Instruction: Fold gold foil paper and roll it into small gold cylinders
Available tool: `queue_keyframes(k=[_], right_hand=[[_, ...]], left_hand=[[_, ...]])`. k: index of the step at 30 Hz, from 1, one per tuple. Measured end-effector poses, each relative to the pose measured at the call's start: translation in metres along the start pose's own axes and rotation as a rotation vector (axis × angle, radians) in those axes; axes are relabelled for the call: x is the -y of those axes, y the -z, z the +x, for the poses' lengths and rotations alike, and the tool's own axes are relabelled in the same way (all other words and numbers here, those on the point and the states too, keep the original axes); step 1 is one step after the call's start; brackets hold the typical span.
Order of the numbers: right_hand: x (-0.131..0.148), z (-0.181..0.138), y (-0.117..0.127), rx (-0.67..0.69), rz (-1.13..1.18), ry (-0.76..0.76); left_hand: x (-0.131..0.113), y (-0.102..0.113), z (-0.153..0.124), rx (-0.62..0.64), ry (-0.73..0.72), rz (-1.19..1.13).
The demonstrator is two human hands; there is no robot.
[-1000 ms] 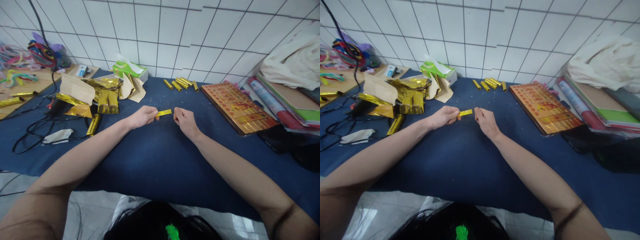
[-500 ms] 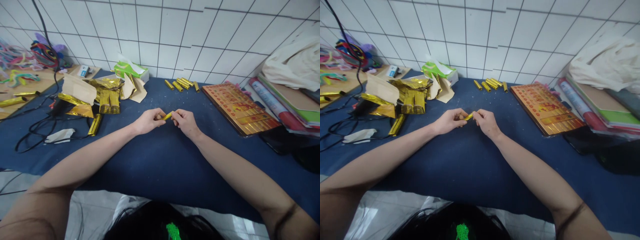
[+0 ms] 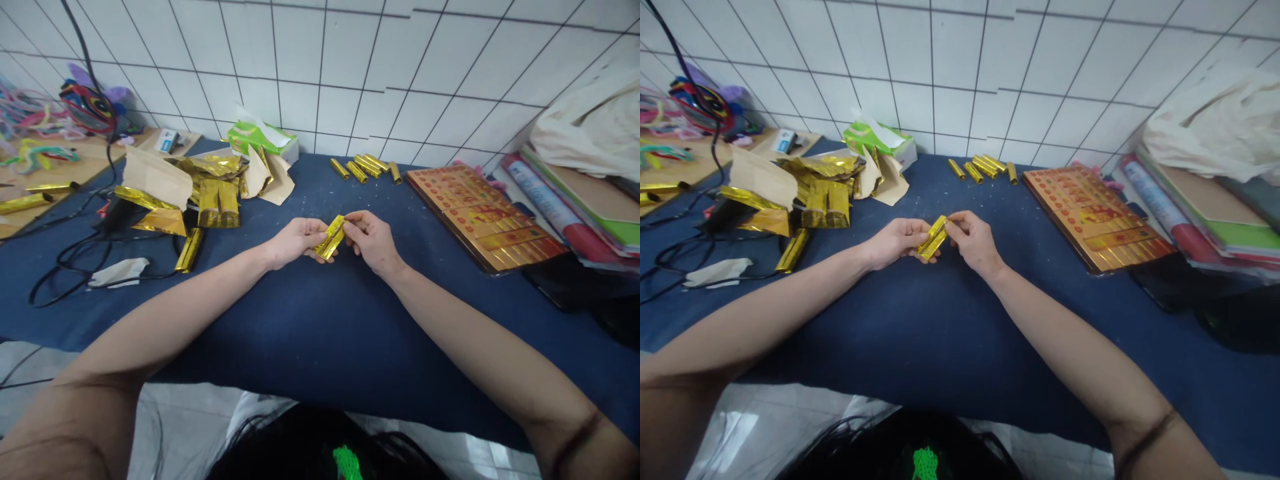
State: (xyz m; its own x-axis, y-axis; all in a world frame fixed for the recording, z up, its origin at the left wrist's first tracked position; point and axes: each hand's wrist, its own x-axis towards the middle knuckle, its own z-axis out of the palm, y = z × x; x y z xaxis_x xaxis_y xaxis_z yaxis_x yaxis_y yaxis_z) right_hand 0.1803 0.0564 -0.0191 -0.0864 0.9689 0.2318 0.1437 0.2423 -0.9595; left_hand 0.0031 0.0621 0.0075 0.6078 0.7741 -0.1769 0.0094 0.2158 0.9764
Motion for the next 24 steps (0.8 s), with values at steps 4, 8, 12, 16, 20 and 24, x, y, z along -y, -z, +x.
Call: queue_keyframes(k=[4, 8, 12, 16, 20, 24], right_hand=[[0.0014, -0.0018, -0.0012, -0.005, 0.028, 0.054], [0.0042, -0.0037, -0.0019, 0.015, 0.061, 0.059], [0.0053, -0.0037, -0.0008, 0.044, 0.134, 0.021], [0.0031, -0.0010, 0.0015, 0.061, 0.202, -0.036], [0.0025, 0.0010, 0.0018, 0.083, 0.219, -0.059], [0.0059, 0.0003, 0.0001, 0.097, 0.235, -0.062]], left_hand=[[-0.0006, 0.0009, -0.0001, 0.000, 0.032, -0.053], [-0.0002, 0.0006, -0.0004, 0.001, 0.039, -0.045], [-0.0003, -0.0005, -0.0010, 0.001, 0.046, -0.042], [0.0001, -0.0009, -0.0009, -0.009, 0.016, -0.035], [0.0014, -0.0013, 0.0005, -0.045, -0.068, 0.084], [0.0019, -0.0046, 0.0015, -0.121, -0.125, 0.291]])
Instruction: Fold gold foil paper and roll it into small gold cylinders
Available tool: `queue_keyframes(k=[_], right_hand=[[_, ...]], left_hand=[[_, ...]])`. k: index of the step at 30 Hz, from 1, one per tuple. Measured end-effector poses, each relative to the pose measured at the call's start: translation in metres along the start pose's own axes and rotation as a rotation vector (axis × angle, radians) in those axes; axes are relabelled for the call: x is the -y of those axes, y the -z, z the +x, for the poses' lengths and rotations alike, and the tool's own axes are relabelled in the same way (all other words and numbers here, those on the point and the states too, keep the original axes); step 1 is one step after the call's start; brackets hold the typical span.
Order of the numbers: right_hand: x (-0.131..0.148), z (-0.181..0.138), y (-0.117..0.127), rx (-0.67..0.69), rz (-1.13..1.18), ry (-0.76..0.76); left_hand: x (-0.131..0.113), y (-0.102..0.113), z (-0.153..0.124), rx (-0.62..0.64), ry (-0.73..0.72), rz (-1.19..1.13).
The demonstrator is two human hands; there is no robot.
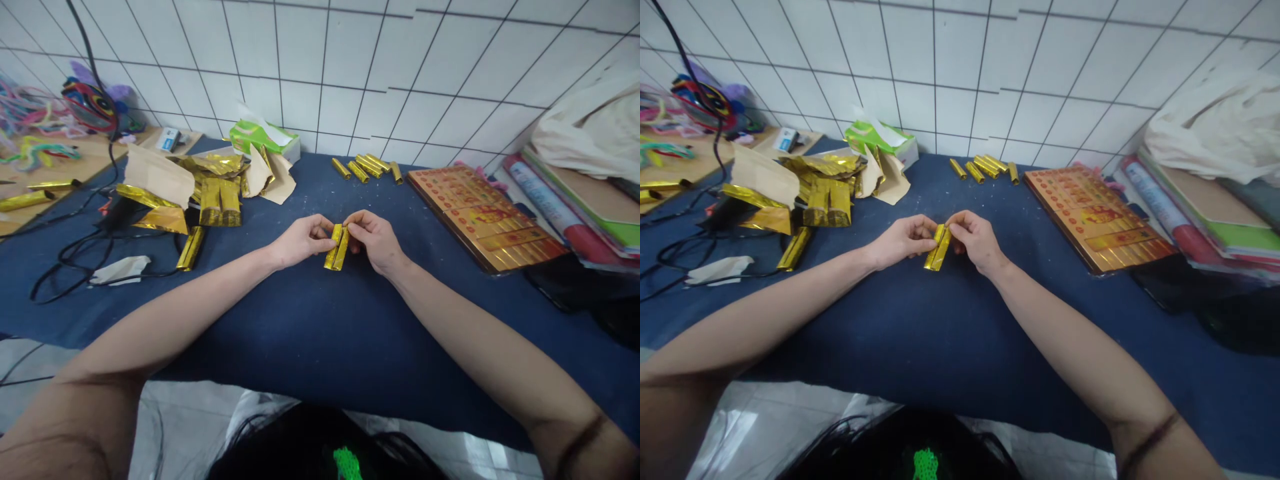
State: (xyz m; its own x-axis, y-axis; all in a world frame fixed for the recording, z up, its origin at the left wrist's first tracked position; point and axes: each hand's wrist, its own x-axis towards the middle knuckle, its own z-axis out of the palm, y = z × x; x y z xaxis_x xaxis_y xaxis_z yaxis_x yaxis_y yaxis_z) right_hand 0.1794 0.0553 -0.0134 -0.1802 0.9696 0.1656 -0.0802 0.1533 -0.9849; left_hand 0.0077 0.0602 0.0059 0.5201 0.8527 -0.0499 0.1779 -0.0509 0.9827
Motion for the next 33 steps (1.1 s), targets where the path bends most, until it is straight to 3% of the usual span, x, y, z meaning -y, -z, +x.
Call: queue_keyframes(k=[6, 11, 17, 19, 30, 33], right_hand=[[0.003, -0.001, -0.002, 0.006, -0.028, -0.010], [0.002, -0.001, -0.001, 0.026, -0.042, 0.003], [0.004, -0.008, -0.009, 0.073, -0.145, 0.048], [0.004, -0.011, -0.012, 0.094, -0.216, 0.074], [-0.001, -0.009, -0.010, -0.053, -0.193, -0.017], [-0.004, -0.007, -0.007, -0.065, -0.194, -0.029]], left_hand=[[-0.002, -0.005, -0.004, -0.027, -0.064, 0.145], [-0.004, -0.007, -0.005, -0.037, -0.065, 0.067], [-0.002, -0.004, 0.002, -0.356, 0.034, -0.124], [0.000, -0.002, 0.003, -0.392, 0.029, -0.141], [0.000, -0.002, 0.001, -0.234, 0.024, -0.035], [0.003, -0.002, 0.001, -0.216, -0.035, -0.045]])
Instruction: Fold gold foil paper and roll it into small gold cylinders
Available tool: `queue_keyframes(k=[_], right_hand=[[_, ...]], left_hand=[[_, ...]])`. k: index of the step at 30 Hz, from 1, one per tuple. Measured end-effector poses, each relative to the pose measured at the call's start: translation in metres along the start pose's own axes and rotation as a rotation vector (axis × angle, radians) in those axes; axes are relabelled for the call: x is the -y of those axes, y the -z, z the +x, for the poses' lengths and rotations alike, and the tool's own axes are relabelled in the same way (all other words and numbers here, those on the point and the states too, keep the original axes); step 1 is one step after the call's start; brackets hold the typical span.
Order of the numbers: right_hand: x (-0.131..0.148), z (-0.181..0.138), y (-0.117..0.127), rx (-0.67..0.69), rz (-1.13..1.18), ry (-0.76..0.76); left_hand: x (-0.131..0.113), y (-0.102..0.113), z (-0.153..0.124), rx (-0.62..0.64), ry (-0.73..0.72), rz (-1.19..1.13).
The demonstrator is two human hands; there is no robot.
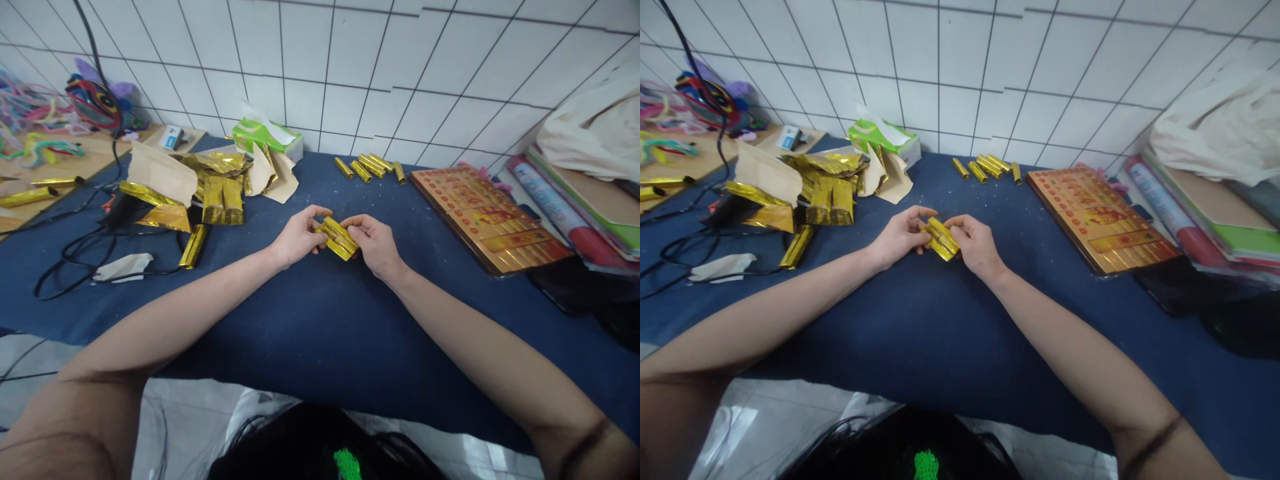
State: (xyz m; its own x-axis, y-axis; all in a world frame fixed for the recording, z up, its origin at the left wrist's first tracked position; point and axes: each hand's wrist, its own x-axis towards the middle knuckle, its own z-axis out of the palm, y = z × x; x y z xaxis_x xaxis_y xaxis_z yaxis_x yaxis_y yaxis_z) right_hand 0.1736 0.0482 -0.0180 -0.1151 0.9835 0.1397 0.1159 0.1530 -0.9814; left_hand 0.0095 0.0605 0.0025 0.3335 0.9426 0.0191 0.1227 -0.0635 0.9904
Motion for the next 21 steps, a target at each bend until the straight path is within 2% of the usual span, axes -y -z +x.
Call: queue_keyframes(k=[5, 15, 18, 21], right_hand=[[-0.0024, 0.0035, 0.0022, 0.023, 0.007, 0.011], [0.0034, 0.0024, 0.0004, -0.092, 0.122, -0.010], [0.0032, 0.0022, -0.0001, -0.083, 0.096, -0.005], [0.0024, 0.0022, -0.0016, -0.057, 0.063, 0.019]], left_hand=[[0.0042, 0.0002, 0.0008, 0.044, -0.069, -0.016], [0.0012, 0.0023, 0.0077, -0.309, -0.037, -0.187], [0.0017, 0.0030, 0.0092, -0.351, -0.028, -0.247], [0.0025, 0.0029, 0.0093, -0.332, -0.014, -0.275]])
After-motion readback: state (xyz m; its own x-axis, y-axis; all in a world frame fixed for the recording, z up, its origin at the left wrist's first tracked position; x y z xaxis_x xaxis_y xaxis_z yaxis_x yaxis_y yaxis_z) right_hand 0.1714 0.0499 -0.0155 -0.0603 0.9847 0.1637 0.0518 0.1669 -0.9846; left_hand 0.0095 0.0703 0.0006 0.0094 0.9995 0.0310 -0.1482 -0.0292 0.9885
